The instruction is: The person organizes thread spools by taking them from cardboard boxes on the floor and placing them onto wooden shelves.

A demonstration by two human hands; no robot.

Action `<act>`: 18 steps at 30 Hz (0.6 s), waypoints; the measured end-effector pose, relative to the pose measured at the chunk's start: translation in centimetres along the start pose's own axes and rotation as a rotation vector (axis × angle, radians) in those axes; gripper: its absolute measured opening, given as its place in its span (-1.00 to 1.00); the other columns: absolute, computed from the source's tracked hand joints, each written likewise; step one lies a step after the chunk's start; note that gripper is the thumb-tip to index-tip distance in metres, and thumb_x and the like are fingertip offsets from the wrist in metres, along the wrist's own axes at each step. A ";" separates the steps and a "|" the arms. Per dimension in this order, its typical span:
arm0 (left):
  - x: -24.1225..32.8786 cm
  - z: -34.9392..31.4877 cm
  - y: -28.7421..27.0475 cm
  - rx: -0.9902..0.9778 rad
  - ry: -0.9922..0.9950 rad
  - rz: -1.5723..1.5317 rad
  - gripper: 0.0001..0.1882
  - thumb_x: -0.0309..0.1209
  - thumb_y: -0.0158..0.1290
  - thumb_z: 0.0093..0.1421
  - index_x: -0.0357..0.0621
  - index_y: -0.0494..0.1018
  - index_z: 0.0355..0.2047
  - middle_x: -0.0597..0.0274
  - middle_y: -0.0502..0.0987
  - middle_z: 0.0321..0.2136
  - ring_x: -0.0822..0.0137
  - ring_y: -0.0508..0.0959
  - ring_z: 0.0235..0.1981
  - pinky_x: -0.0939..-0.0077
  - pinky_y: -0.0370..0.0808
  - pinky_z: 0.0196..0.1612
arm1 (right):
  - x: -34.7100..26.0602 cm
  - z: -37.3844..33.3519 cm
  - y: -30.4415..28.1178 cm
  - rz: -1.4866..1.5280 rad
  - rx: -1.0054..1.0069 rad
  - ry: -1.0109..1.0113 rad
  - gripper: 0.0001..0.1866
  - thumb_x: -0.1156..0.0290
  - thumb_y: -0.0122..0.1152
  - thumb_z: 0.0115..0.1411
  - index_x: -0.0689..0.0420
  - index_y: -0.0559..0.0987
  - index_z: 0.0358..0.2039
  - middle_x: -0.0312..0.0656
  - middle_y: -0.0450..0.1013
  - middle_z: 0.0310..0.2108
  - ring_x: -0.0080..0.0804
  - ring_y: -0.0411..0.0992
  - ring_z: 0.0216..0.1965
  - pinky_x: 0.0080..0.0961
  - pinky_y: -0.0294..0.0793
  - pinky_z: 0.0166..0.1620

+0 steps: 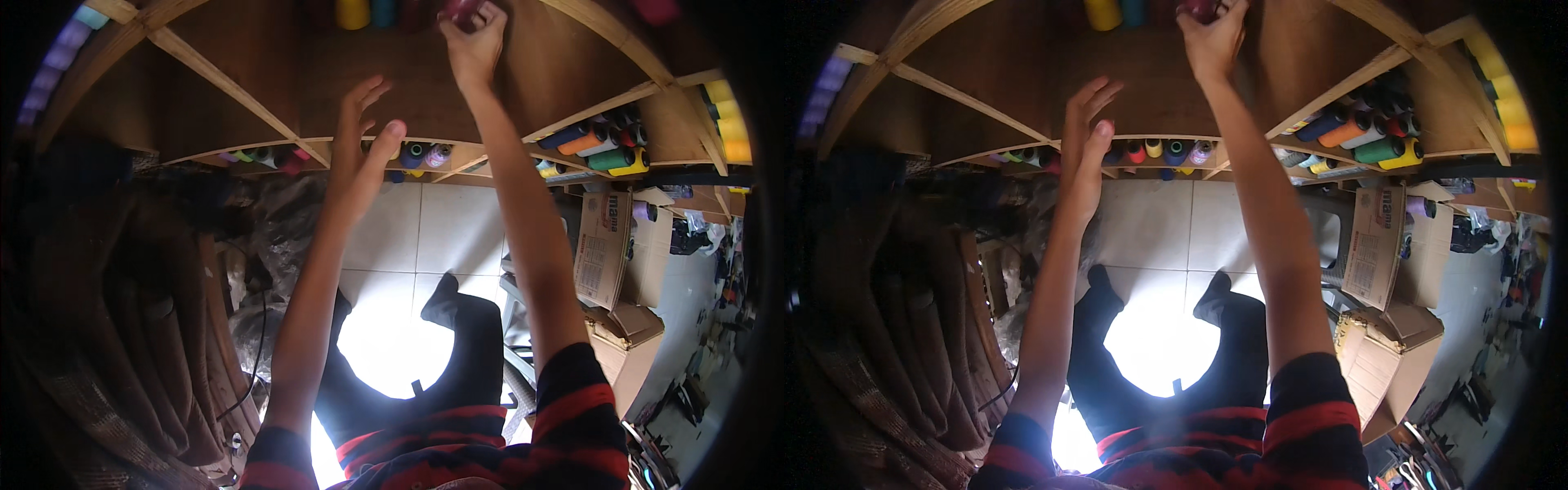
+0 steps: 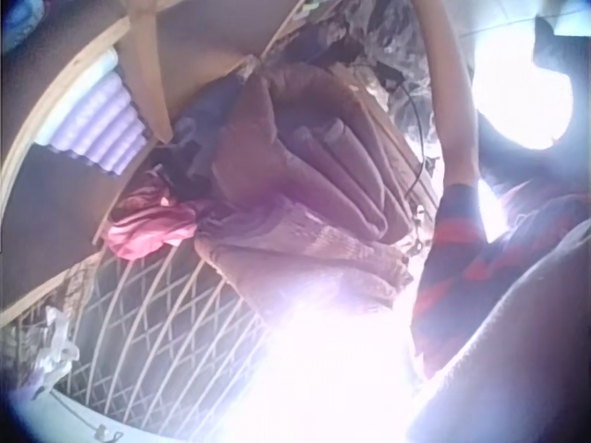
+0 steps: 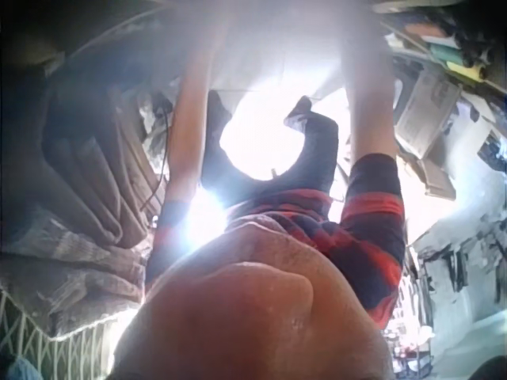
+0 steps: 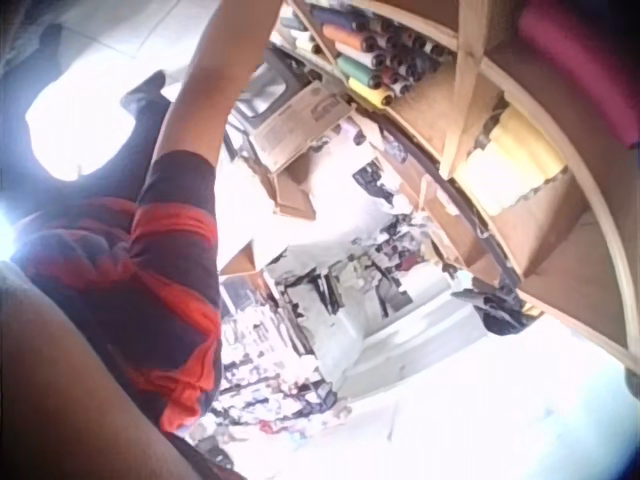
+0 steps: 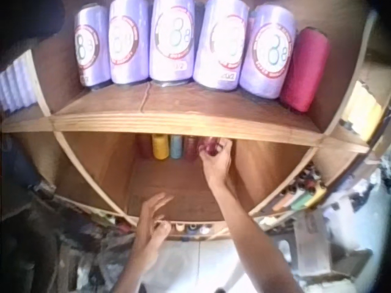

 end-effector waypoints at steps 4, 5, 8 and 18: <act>-0.7 -0.5 -1.6 0.023 0.017 -0.018 -0.39 -0.09 0.00 0.19 -0.16 0.20 0.16 0.04 0.35 0.12 0.21 0.27 0.20 0.20 0.15 0.20 | 9.7 3.0 1.5 0.530 0.078 0.403 -0.61 0.56 0.24 0.08 0.19 0.27 -0.13 -0.15 0.37 -0.25 -0.38 0.37 -0.24 -0.28 0.52 -0.19; -0.7 -0.6 -2.3 0.033 0.029 -0.020 -0.40 -0.09 -0.01 0.20 -0.16 0.22 0.15 0.05 0.36 0.10 0.21 0.28 0.19 0.21 0.16 0.20 | 11.8 3.2 2.5 0.682 0.094 0.464 -0.57 0.60 0.26 0.04 0.18 0.27 -0.12 -0.15 0.37 -0.25 -0.36 0.37 -0.24 -0.25 0.52 -0.20; -1.3 -0.7 -2.7 0.042 0.032 -0.056 -0.45 -0.11 -0.03 0.21 -0.16 0.26 0.12 0.07 0.38 0.09 0.23 0.31 0.17 0.27 0.18 0.17 | 15.2 4.1 1.9 0.606 0.155 0.448 -0.45 0.67 0.34 -0.08 0.15 0.27 -0.10 -0.16 0.37 -0.24 -0.28 0.38 -0.21 -0.12 0.51 -0.20; -3.0 -2.2 -4.0 0.049 -0.077 -0.071 -0.52 -0.14 -0.07 0.24 -0.19 0.32 0.06 0.11 0.48 -0.01 0.34 0.44 -0.08 0.45 0.32 0.00 | 11.1 3.6 2.0 -0.537 -0.009 0.216 -0.39 0.50 0.46 -0.14 0.15 0.28 -0.12 -0.03 0.43 -0.19 -0.20 0.43 -0.14 -0.28 0.47 -0.11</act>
Point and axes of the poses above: each hand's wrist, its own z-axis towards the middle knuckle, its own y-axis out of the palm, x = y × z, the point moved 10 cm from there along z, towards the middle knuckle
